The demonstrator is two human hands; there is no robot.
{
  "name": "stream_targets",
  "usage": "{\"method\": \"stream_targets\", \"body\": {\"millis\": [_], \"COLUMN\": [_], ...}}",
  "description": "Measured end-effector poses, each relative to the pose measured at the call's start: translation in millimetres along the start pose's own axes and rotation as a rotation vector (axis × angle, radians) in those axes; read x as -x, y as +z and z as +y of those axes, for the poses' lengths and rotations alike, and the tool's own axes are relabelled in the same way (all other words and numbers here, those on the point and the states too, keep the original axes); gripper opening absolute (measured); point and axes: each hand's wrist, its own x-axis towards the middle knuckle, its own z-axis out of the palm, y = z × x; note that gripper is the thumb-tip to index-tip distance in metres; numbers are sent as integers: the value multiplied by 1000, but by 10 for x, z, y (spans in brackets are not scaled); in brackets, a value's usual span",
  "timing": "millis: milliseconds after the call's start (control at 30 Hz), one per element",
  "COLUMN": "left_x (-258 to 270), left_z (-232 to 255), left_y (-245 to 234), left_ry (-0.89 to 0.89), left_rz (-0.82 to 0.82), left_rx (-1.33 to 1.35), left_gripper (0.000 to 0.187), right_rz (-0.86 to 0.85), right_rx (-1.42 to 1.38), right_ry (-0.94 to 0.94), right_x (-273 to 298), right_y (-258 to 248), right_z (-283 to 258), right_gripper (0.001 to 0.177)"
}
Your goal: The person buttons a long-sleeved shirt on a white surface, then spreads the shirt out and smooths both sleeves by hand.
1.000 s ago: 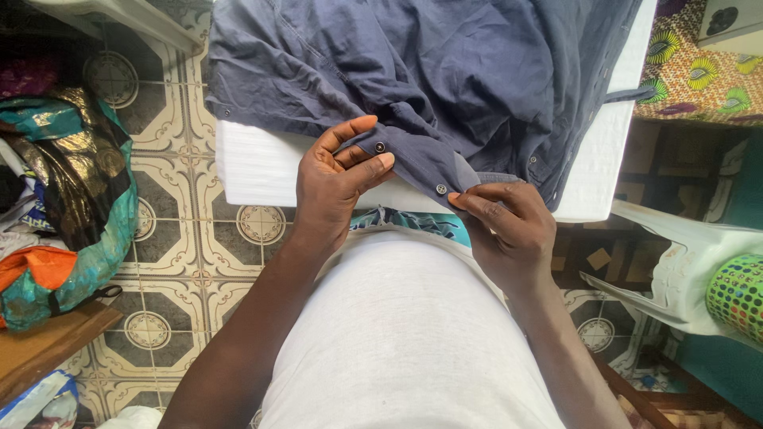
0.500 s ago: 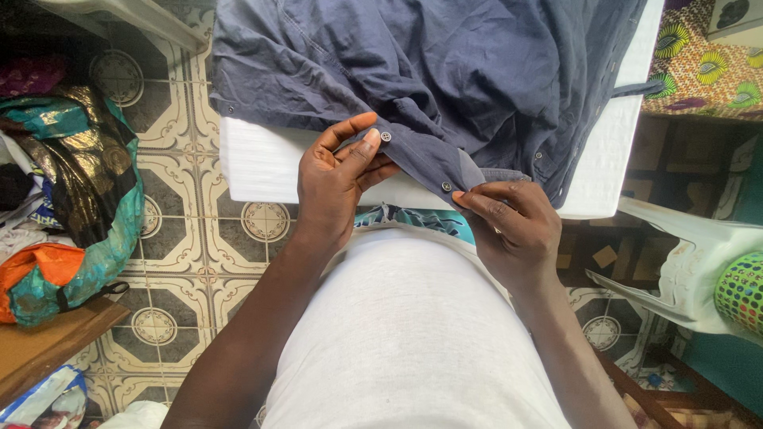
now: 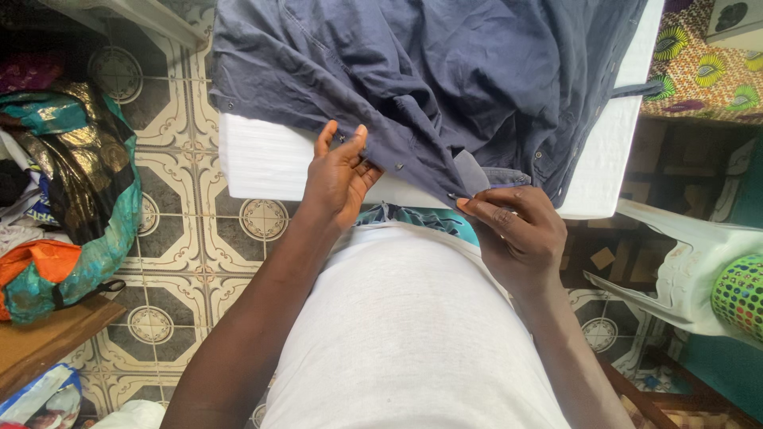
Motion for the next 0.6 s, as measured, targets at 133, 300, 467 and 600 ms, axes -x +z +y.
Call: {"method": "stream_targets", "body": {"millis": [133, 300, 467, 600], "left_x": [-35, 34, 103, 111], "left_z": [-15, 79, 163, 195], "left_y": [-51, -162, -152, -120], "left_ry": [52, 217, 277, 273], "left_rz": [1, -205, -315, -323], "left_rx": [-27, -76, -108, -113], "left_gripper": [68, 42, 42, 43], "right_rz": [0, 12, 36, 42], "right_rx": [-22, -12, -83, -124], "right_ry": [17, 101, 148, 172], "right_x": [8, 29, 38, 29], "right_y": [-19, -83, -124, -125], "right_z": [-3, 53, 123, 148], "right_gripper": [16, 19, 18, 19]}}
